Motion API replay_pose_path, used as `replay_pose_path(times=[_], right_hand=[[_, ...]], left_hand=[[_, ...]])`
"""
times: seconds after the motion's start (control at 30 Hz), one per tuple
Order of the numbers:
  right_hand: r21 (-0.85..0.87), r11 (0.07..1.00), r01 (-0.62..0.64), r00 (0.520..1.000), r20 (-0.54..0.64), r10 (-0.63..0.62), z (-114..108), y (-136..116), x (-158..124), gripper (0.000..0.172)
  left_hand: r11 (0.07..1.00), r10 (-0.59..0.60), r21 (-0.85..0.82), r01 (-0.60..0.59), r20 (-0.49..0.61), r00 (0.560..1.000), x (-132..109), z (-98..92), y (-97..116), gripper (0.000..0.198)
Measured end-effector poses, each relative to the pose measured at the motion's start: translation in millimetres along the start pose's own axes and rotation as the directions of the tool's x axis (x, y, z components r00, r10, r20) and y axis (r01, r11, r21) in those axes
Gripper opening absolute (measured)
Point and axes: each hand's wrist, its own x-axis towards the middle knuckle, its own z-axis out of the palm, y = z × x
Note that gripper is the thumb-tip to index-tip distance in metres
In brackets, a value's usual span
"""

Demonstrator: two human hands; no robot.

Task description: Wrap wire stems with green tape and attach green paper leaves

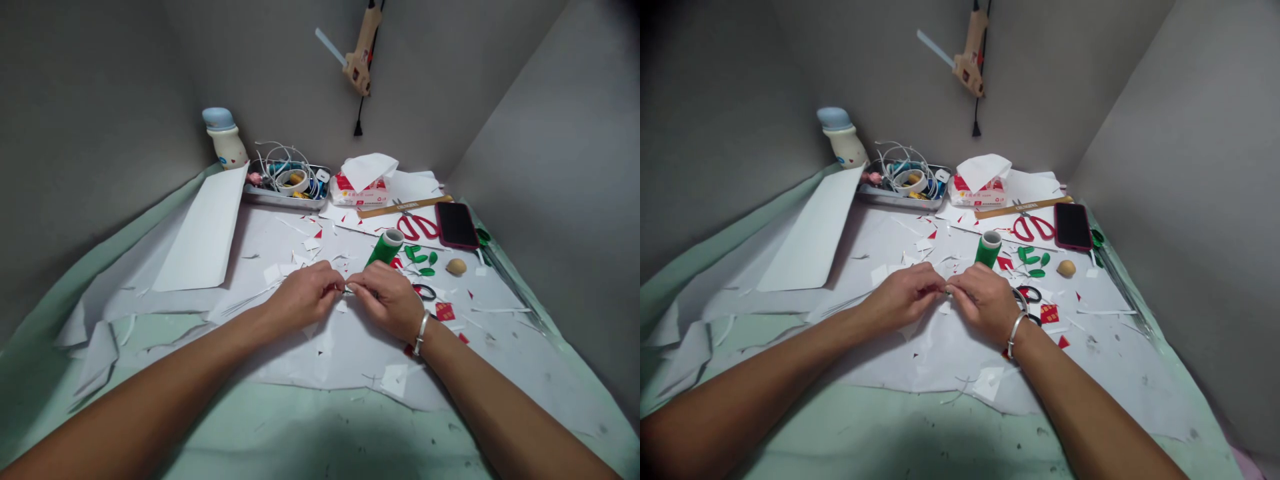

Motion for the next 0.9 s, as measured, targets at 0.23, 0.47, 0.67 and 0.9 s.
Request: replay_pose_path(times=[0.23, 0.47, 0.67, 0.9], right_hand=[[0.048, 0.995, -0.082, 0.996, 0.019, 0.081, 3, 7, 0, 0.016], [-0.002, 0.999, 0.053, 0.996, 0.066, -0.053, 2, -3, -2, 0.017], [0.022, 0.998, -0.060, 0.996, -0.057, 0.061, 0, 4, 1, 0.016], [0.035, 0.999, -0.026, 0.993, 0.113, 0.022, 4, 1, -1, 0.017]], left_hand=[[0.964, -0.064, -0.262, 0.055, -0.028, 0.998, 3, -7.0, 8, 0.013], [0.995, -0.086, -0.058, 0.080, -0.122, 0.989, 1, -3.2, 2, 0.016], [0.995, 0.016, -0.101, -0.015, 0.006, 1.000, -1, -1.2, 6, 0.014], [0.971, -0.142, -0.209, 0.115, -0.118, 0.983, 3, -9.0, 10, 0.013]])
